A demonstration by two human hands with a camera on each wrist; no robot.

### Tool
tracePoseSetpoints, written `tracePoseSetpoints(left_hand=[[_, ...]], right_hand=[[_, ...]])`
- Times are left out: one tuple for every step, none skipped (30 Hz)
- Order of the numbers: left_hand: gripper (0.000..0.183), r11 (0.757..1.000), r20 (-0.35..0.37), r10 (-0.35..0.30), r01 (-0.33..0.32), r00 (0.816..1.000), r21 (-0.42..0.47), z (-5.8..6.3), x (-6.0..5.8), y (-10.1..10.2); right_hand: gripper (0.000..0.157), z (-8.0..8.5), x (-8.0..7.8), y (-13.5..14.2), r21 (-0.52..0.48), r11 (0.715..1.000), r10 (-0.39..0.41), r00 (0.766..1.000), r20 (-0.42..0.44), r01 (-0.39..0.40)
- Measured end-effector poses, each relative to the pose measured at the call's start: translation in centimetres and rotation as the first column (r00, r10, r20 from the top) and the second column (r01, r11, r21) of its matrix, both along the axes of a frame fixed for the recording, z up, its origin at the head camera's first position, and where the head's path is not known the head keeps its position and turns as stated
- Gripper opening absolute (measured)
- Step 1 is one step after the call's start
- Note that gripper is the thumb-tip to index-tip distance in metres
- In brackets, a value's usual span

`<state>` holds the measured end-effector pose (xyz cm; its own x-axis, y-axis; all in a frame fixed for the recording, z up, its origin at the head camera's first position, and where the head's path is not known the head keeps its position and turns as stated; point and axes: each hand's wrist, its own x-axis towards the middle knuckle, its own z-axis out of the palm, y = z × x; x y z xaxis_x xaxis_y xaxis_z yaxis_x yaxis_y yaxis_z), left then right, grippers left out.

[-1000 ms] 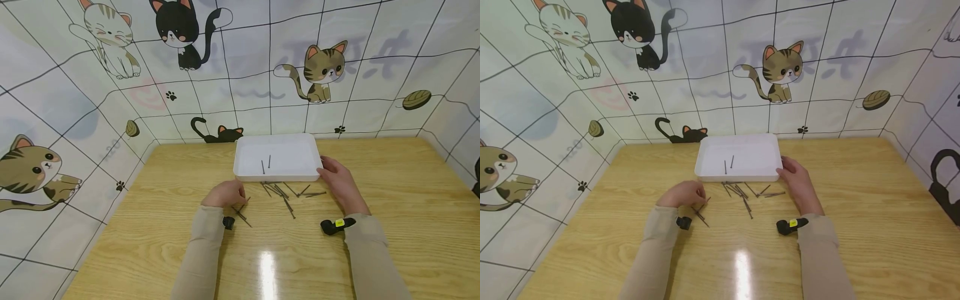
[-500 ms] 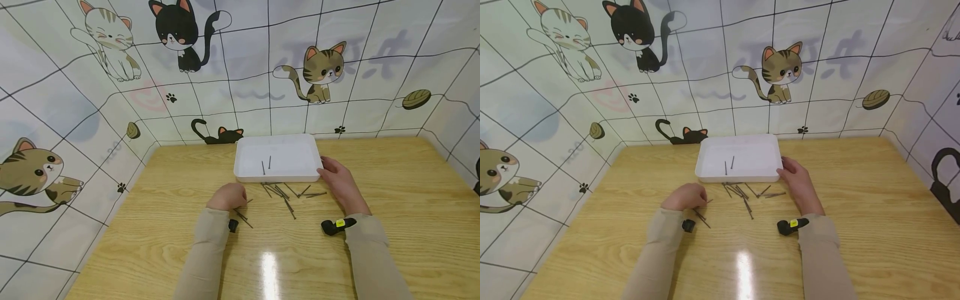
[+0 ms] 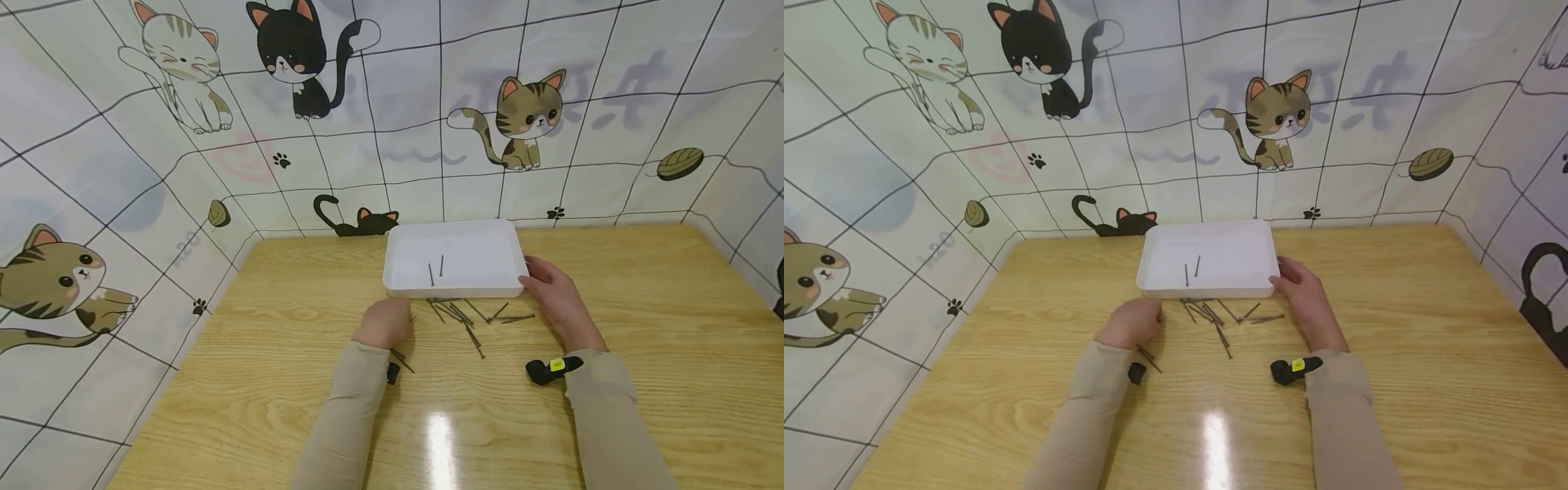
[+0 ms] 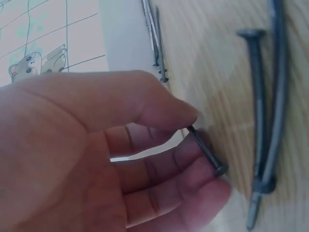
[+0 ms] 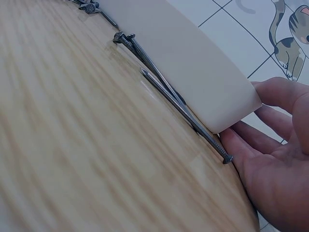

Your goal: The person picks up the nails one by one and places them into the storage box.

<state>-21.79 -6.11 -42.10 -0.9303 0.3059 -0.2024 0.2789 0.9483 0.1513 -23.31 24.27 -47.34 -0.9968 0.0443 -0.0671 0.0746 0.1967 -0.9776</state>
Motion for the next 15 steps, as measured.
tracePoseSetpoints(left_hand=[[0.032,1.0,-0.003,0.001,-0.001,1.0,0.006,0.0,-0.1,0.0],[0.03,1.0,-0.008,0.004,-0.004,1.0,0.01,0.0,-0.2,0.0],[0.028,1.0,-0.008,0.006,-0.005,1.0,0.015,0.0,-0.2,0.0],[0.025,1.0,-0.01,0.005,-0.005,1.0,0.021,0.0,-0.3,0.0],[0.023,1.0,-0.01,0.002,-0.001,1.0,0.031,0.1,-0.4,0.0],[0.022,0.999,-0.015,-0.004,0.004,1.0,0.042,0.1,-0.6,0.0],[0.02,0.998,-0.024,-0.009,0.01,1.0,0.054,0.1,-0.7,-0.1],[0.018,0.997,-0.033,-0.017,0.02,0.999,0.069,0.2,-0.8,-0.1],[0.015,0.996,-0.042,-0.026,0.029,0.999,0.09,0.2,-0.8,-0.2],[0.013,0.993,-0.051,-0.031,0.036,0.998,0.112,0.3,-0.9,-0.2],[0.011,0.99,-0.055,-0.032,0.039,0.998,0.136,0.3,-0.9,-0.3],[0.009,0.987,-0.062,-0.03,0.039,0.998,0.154,0.3,-1.0,-0.3],[0.007,0.983,-0.065,-0.027,0.038,0.998,0.177,0.4,-1.1,-0.4],[0.006,0.979,-0.068,-0.024,0.037,0.997,0.2,0.4,-1.1,-0.5],[0.006,0.974,-0.069,-0.015,0.031,0.998,0.225,0.4,-1.2,-0.5]], right_hand=[[0.064,0.0,0.0,0.0,-0.005,1.0,-0.001,1.0,0.004,0.001],[0.064,-0.1,0.0,0.1,-0.011,1.0,-0.002,1.0,0.005,0.002],[0.064,0.0,0.0,0.1,-0.017,1.0,-0.002,1.0,0.004,0.002],[0.064,0.0,0.0,0.1,-0.019,1.0,-0.003,1.0,0.004,0.003],[0.064,0.0,0.0,0.1,-0.021,1.0,-0.005,1.0,0.003,0.005],[0.063,0.1,0.0,0.1,-0.023,1.0,-0.008,1.0,0.003,0.008],[0.063,0.2,0.0,0.1,-0.018,1.0,-0.01,1.0,0.0,0.01],[0.062,0.2,0.0,0.2,-0.017,1.0,-0.012,1.0,-0.001,0.012],[0.062,0.2,0.0,0.2,-0.019,1.0,-0.011,1.0,-0.004,0.011],[0.062,0.2,0.0,0.2,-0.02,1.0,-0.009,1.0,-0.005,0.009],[0.062,0.1,0.0,0.2,-0.024,1.0,-0.007,1.0,-0.005,0.007],[0.062,0.1,0.0,0.1,-0.023,1.0,-0.006,1.0,-0.004,0.006],[0.062,0.1,0.0,0.1,-0.024,1.0,-0.004,1.0,-0.002,0.004],[0.063,0.1,0.0,0.1,-0.03,1.0,-0.004,1.0,-0.001,0.004],[0.062,0.1,0.0,0.1,-0.026,1.0,-0.005,1.0,-0.004,0.005]])
